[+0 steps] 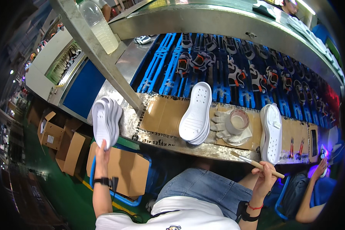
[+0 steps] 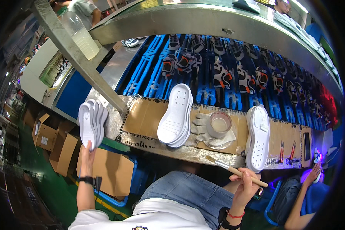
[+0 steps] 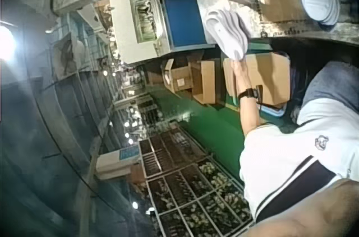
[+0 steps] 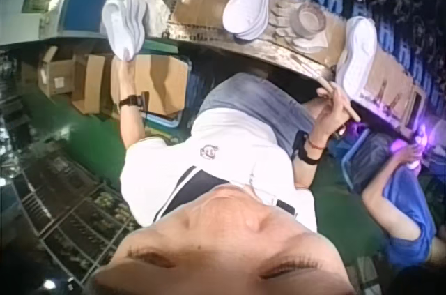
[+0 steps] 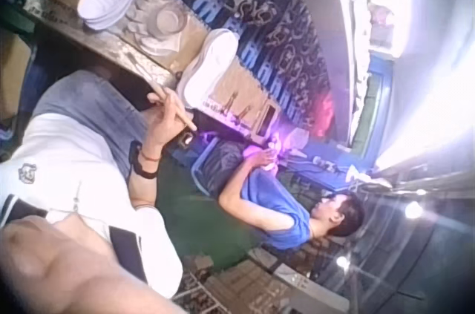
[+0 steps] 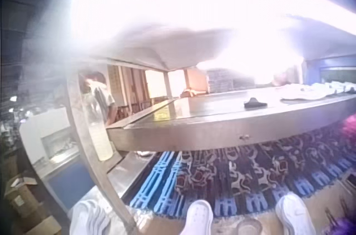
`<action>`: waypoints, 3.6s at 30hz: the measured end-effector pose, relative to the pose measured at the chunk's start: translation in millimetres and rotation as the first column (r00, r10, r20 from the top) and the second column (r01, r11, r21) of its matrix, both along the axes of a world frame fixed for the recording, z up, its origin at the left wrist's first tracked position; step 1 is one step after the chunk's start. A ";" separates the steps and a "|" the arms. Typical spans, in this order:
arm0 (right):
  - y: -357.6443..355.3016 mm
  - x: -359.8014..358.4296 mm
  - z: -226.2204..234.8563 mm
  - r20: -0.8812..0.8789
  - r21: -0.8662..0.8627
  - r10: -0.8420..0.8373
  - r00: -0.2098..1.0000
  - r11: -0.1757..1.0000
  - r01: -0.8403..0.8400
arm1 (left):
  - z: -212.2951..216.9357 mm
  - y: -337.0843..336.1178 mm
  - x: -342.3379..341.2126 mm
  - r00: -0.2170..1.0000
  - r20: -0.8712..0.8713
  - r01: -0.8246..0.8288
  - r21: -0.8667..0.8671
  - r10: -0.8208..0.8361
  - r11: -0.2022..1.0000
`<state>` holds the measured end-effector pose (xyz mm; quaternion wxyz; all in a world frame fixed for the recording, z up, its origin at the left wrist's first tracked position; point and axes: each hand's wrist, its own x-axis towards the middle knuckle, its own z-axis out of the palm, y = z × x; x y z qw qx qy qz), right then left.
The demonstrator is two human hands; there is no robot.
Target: Applying glue to the inner surface of shoe soles using a brush in a manufacturing assembly line.
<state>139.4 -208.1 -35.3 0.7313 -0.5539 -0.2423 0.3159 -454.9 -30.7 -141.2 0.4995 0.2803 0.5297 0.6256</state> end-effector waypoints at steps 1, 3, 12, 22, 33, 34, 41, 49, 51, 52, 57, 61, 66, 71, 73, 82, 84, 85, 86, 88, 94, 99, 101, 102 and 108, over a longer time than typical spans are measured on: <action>0.8 0.0 -1.1 0.000 -0.007 -0.009 1.000 1.000 0.009 | 2.8 -19.8 18.6 0.998 0.013 0.055 0.008 -0.055 0.998; 3.6 -0.4 -2.2 -0.011 -0.002 0.006 1.000 1.000 -0.006 | 17.1 -51.8 59.3 0.997 0.027 0.078 -0.017 -0.078 0.997; 6.7 -10.8 -1.9 -0.007 -0.022 0.053 0.999 0.998 -0.053 | 30.5 5.8 155.3 0.966 0.159 0.210 -0.012 -0.205 0.978; 0.3 -6.4 -7.9 -0.065 -0.048 0.041 0.997 0.998 -0.044 | 64.6 51.5 135.1 0.380 -0.865 0.319 -0.210 -0.327 0.924; 3.4 -8.7 2.9 -0.048 -0.036 0.094 0.994 0.995 -0.096 | 148.1 1.1 235.3 0.755 -0.207 0.617 -0.095 -0.622 0.781; 4.5 -9.3 4.7 -0.044 -0.016 0.108 0.993 0.994 -0.109 | 143.9 -5.0 252.1 0.737 -0.145 0.645 -0.139 -0.660 0.751; 11.1 -19.3 29.1 0.003 0.055 0.273 0.962 0.960 -0.273 | 127.0 -35.3 344.1 0.715 -0.291 0.683 0.096 -0.636 0.724; 23.2 -14.7 40.0 0.270 -0.050 0.378 0.885 0.924 -0.380 | 145.2 -48.9 367.7 0.680 -0.442 0.694 0.132 -0.585 0.708; 22.3 -14.4 42.8 0.335 -0.069 0.394 0.856 0.916 -0.395 | 146.1 -50.7 368.1 0.680 -0.468 0.687 0.134 -0.565 0.715; 22.2 -15.5 43.8 0.293 -0.043 0.354 0.888 0.933 -0.357 | 146.0 -51.6 369.4 0.683 -0.478 0.681 0.144 -0.552 0.718; 30.2 -11.9 43.4 0.425 -0.037 0.347 0.836 0.930 -0.367 | 142.3 -50.5 369.7 0.667 -0.500 0.689 0.132 -0.552 0.713; 27.2 -4.1 50.1 0.460 -0.026 0.347 0.817 0.925 -0.378 | 143.8 -50.0 368.5 0.659 -0.496 0.702 0.133 -0.566 0.700; 37.7 2.9 50.7 0.628 0.009 0.332 0.704 0.901 -0.433 | 143.9 -48.4 371.4 0.671 -0.468 0.698 0.138 -0.575 0.703; 36.7 8.0 53.9 0.626 0.058 0.282 0.727 0.913 -0.404 | 143.6 -50.6 371.8 0.636 -0.507 0.716 0.110 -0.581 0.689; 38.9 10.6 54.2 0.674 0.024 0.311 0.671 0.898 -0.440 | 144.5 -51.1 372.3 0.639 -0.501 0.717 0.111 -0.584 0.689; 38.3 8.3 48.0 0.671 0.052 0.299 0.678 0.894 -0.446 | 142.2 -51.1 374.9 0.651 -0.491 0.713 0.133 -0.579 0.689; 38.3 10.2 46.8 0.681 0.038 0.331 0.653 0.874 -0.484 | 141.4 -48.5 375.6 0.667 -0.476 0.703 0.148 -0.573 0.696; 38.8 8.9 46.4 0.681 0.038 0.332 0.652 0.874 -0.485 | 141.0 -48.2 376.1 0.662 -0.488 0.703 0.143 -0.569 0.696; 40.2 6.7 46.8 0.656 0.051 0.307 0.689 0.893 -0.447 | 141.5 -47.4 377.0 0.657 -0.500 0.705 0.141 -0.564 0.695; 40.7 6.7 46.9 0.637 0.067 0.272 0.721 0.913 -0.404 | 143.2 -45.5 380.5 0.667 -0.480 0.700 0.141 -0.570 0.700; 29.2 10.0 55.6 0.574 -0.001 0.274 0.772 0.943 -0.334 | 148.6 -39.5 394.5 0.649 -0.502 0.719 0.158 -0.572 0.677; -1.7 18.9 43.5 0.080 0.346 -0.212 0.974 0.922 0.172 | 192.3 -14.8 428.1 0.553 -0.346 0.833 0.243 -0.758 0.496; -16.2 33.5 43.1 -0.002 0.383 -0.381 0.925 0.854 0.353 | 234.8 6.3 459.1 0.480 -0.270 0.866 0.296 -0.835 0.403; -20.9 36.9 44.9 0.004 0.397 -0.389 0.921 0.846 0.355 | 258.2 19.9 476.9 0.453 -0.237 0.872 0.319 -0.859 0.371; -26.0 27.9 47.1 0.000 0.347 -0.376 0.926 0.869 0.353 | 341.9 128.0 557.7 0.459 -0.010 0.724 0.584 -0.889 0.367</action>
